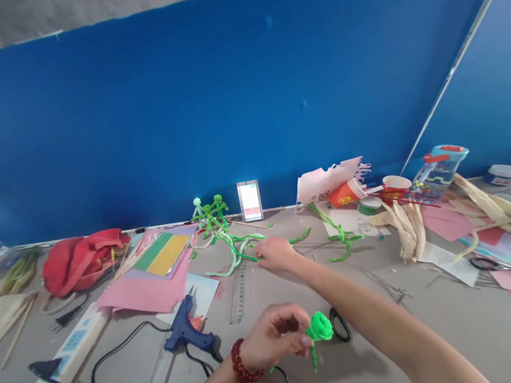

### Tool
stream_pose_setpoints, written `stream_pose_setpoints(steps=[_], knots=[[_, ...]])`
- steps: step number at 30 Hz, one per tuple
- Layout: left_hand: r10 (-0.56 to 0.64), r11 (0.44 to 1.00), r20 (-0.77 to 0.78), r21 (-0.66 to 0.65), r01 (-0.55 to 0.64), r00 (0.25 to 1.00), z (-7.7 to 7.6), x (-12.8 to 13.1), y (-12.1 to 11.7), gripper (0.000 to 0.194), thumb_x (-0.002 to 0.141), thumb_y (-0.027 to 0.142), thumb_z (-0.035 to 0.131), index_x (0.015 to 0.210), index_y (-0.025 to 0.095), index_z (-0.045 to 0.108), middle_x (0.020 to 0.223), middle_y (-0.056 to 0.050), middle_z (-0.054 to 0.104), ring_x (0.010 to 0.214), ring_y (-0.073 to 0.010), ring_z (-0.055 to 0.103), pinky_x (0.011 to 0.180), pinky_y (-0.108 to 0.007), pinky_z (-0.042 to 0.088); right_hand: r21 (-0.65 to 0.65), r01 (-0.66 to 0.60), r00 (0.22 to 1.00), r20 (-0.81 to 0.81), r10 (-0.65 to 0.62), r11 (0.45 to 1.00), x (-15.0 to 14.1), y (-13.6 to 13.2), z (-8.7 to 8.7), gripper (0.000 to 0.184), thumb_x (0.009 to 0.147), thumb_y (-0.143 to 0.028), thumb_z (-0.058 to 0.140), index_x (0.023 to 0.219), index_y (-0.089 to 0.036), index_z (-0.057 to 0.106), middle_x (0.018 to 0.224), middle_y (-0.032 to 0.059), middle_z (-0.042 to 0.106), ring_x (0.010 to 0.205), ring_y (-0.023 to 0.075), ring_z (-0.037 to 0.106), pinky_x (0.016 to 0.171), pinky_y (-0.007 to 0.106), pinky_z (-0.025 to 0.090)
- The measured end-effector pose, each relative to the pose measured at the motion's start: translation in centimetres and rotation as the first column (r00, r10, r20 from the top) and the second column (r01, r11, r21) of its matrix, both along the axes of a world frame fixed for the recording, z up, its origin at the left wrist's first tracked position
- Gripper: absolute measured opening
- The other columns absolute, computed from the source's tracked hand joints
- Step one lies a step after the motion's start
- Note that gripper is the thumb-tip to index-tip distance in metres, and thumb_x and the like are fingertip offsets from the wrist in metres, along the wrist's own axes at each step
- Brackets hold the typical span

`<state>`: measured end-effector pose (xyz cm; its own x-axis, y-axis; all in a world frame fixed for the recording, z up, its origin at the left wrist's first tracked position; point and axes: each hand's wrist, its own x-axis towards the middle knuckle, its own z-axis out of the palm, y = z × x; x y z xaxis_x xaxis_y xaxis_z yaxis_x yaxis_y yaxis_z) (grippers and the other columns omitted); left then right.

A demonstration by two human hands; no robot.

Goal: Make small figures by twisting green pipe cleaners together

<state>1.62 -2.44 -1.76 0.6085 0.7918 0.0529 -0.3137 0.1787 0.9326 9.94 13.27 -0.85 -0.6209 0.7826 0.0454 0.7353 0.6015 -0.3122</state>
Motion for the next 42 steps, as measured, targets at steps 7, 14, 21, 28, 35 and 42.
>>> stream_pose_setpoints(steps=[7,14,21,28,35,42], knots=[[0.074,0.996,0.047,-0.054,-0.072,0.996,-0.2,-0.1,0.3,0.042,0.066,0.046,0.084,0.077,0.015,0.059,0.062,0.004,0.052,0.049,-0.0073,0.053,0.049,-0.02,0.042,-0.047,0.072,0.97,-0.229,-0.08,0.996,1.2,-0.8,1.0,0.012,0.084,-0.02,0.059,0.082,-0.021,0.071,0.081,0.0029,0.073,0.075,0.0182,0.066,0.064,0.022,0.042],[0.104,0.992,0.039,-0.072,-0.101,0.994,-0.5,0.1,0.2,0.041,0.066,0.045,0.085,0.079,0.015,0.06,0.059,0.003,0.054,0.049,-0.008,0.051,0.049,-0.021,0.04,-0.144,0.227,0.612,-0.748,-0.256,0.963,9.6,-1.7,3.8,0.023,0.091,-0.038,0.05,0.093,-0.018,0.061,0.069,0.0005,0.06,0.053,0.011,0.05,0.05,0.021,0.039],[0.064,0.997,-0.024,-0.034,-0.064,0.998,-0.3,0.2,-0.1,0.037,0.069,0.044,0.083,0.078,0.015,0.061,0.063,0.003,0.053,0.051,-0.0078,0.051,0.051,-0.021,0.041,-0.274,0.139,0.717,-0.636,-0.287,0.952,11.8,-5.0,1.0,0.033,0.093,-0.047,0.047,0.087,-0.017,0.061,0.054,-0.0055,0.047,0.043,0.0092,0.042,0.042,0.019,0.033],[0.073,0.997,-0.027,-0.022,-0.074,0.997,-0.3,0.1,0.1,0.033,0.071,0.041,0.082,0.078,0.016,0.061,0.064,0.003,0.053,0.051,-0.0078,0.051,0.05,-0.02,0.041,-0.067,0.233,0.905,-0.35,-0.241,0.97,9.6,-3.7,-0.8,0.018,0.092,-0.021,0.052,0.096,-0.017,0.069,0.103,0.0092,0.071,0.1,0.0227,0.062,0.091,0.032,0.045],[0.057,0.998,-0.071,0.011,-0.057,0.996,-0.5,0.1,0.0,0.035,0.071,0.043,0.081,0.08,0.015,0.062,0.064,0.002,0.053,0.051,-0.0081,0.052,0.051,-0.021,0.041,-0.04,0.311,0.926,-0.21,-0.312,0.95,9.1,1.1,-0.5,0.023,0.078,-0.002,0.054,0.084,-0.015,0.072,0.101,0.0132,0.072,0.099,0.0251,0.063,0.088,0.032,0.044],[0.074,0.997,-0.039,-0.017,-0.075,0.996,-0.2,0.1,0.0,0.038,0.068,0.045,0.083,0.078,0.016,0.061,0.061,0.003,0.052,0.05,-0.0082,0.051,0.05,-0.021,0.041,-0.099,0.253,0.887,-0.373,-0.272,0.962,10.6,1.5,0.4,0.016,0.084,-0.023,0.056,0.086,-0.02,0.072,0.086,0.0032,0.072,0.078,0.0174,0.061,0.07,0.026,0.043]])
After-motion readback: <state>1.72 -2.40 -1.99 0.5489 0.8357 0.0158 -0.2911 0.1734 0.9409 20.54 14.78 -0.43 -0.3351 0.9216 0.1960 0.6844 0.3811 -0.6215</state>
